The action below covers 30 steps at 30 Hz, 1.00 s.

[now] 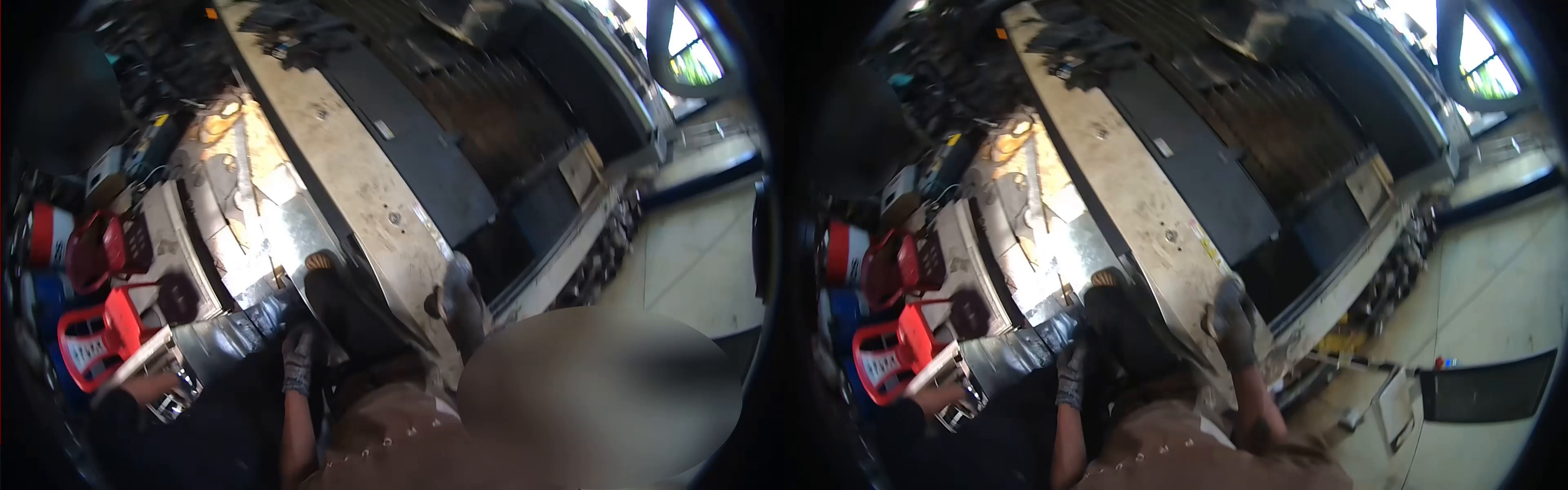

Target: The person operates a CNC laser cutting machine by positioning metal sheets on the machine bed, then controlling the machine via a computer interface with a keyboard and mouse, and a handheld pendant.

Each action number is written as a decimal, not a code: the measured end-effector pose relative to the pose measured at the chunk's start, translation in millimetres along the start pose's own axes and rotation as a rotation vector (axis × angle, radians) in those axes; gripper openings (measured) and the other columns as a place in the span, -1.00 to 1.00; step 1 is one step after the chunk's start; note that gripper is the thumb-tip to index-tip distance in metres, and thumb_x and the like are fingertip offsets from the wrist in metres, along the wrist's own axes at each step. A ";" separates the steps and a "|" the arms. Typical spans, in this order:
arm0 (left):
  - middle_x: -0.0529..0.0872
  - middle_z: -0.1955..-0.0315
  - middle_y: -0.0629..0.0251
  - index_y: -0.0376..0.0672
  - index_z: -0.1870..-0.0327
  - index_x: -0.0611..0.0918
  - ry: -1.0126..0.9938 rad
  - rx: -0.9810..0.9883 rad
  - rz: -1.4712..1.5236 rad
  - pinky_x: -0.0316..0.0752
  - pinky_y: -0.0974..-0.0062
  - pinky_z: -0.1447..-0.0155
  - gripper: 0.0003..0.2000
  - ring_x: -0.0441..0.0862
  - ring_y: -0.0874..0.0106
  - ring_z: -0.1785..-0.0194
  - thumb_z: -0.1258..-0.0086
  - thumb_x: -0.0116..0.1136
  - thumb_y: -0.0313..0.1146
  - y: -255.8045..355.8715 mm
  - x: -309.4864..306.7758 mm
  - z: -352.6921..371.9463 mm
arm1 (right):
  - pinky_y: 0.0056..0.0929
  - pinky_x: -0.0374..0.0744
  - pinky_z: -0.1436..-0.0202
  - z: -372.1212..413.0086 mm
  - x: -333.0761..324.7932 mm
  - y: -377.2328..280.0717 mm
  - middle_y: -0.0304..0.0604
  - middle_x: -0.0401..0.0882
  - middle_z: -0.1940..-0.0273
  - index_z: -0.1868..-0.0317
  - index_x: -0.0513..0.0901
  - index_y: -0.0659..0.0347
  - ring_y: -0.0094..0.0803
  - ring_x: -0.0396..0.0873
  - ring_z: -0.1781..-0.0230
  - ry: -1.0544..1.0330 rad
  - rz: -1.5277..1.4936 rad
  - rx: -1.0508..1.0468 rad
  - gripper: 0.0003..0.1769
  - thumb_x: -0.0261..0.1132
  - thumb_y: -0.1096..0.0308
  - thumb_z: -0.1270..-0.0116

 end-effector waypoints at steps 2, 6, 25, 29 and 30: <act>0.82 -0.11 0.14 -0.30 -0.29 0.71 -0.043 0.193 -0.431 0.63 0.31 -0.38 -0.64 0.76 0.29 -0.19 -0.60 0.31 -0.30 180.6 95.9 -26.3 | -0.17 0.79 0.08 -41.4 75.1 3.2 -0.06 0.68 -0.25 -0.68 0.27 -0.13 -0.13 0.80 0.00 -0.201 0.123 -0.036 -0.34 0.25 0.41 -0.69; 0.73 -0.31 0.06 -0.36 -0.47 0.57 -0.389 0.186 -0.319 0.63 0.34 -0.39 -0.48 0.66 0.32 -0.36 -0.57 0.35 -0.33 345.5 189.7 -121.9 | -0.19 0.60 -0.52 -93.5 268.0 -15.6 -0.12 0.43 -0.58 -0.73 0.23 0.15 -0.34 0.53 -0.47 -0.449 -0.158 0.003 -0.14 0.44 0.32 -0.55; 0.54 -0.49 0.08 -0.23 -0.72 0.23 -0.627 0.033 -0.022 0.37 0.23 -0.66 -0.24 0.50 0.23 -0.56 -0.53 0.28 -0.43 609.2 243.0 -278.2 | -0.29 0.52 -0.54 -195.9 521.7 -49.2 -0.14 0.51 -0.50 -0.66 0.33 0.15 -0.35 0.49 -0.49 -0.417 0.148 -0.088 -0.24 0.45 0.41 -0.55; 0.64 -0.41 0.10 -0.24 -0.64 0.39 -0.678 0.093 -0.138 0.56 0.25 -0.51 -0.28 0.61 0.26 -0.45 -0.47 0.37 -0.35 631.4 231.1 -345.8 | -0.24 0.52 -0.55 -236.3 556.6 -17.3 -0.11 0.49 -0.52 -0.66 0.35 0.15 -0.31 0.48 -0.51 -0.302 0.116 -0.114 -0.27 0.41 0.41 -0.57; 0.64 -0.41 0.10 -0.24 -0.64 0.39 -0.693 0.096 -0.148 0.56 0.25 -0.51 -0.28 0.61 0.26 -0.45 -0.47 0.37 -0.35 633.4 223.8 -367.7 | -0.23 0.53 -0.55 -249.2 567.8 -3.4 -0.11 0.49 -0.53 -0.66 0.34 0.14 -0.30 0.48 -0.52 -0.261 0.063 -0.087 -0.25 0.44 0.40 -0.55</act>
Point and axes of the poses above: each hand's wrist, its own z-axis away from the middle knuckle, its own x-axis out of the palm, y = z × x, the point moved 7 cm from there along -z, towards the middle knuckle
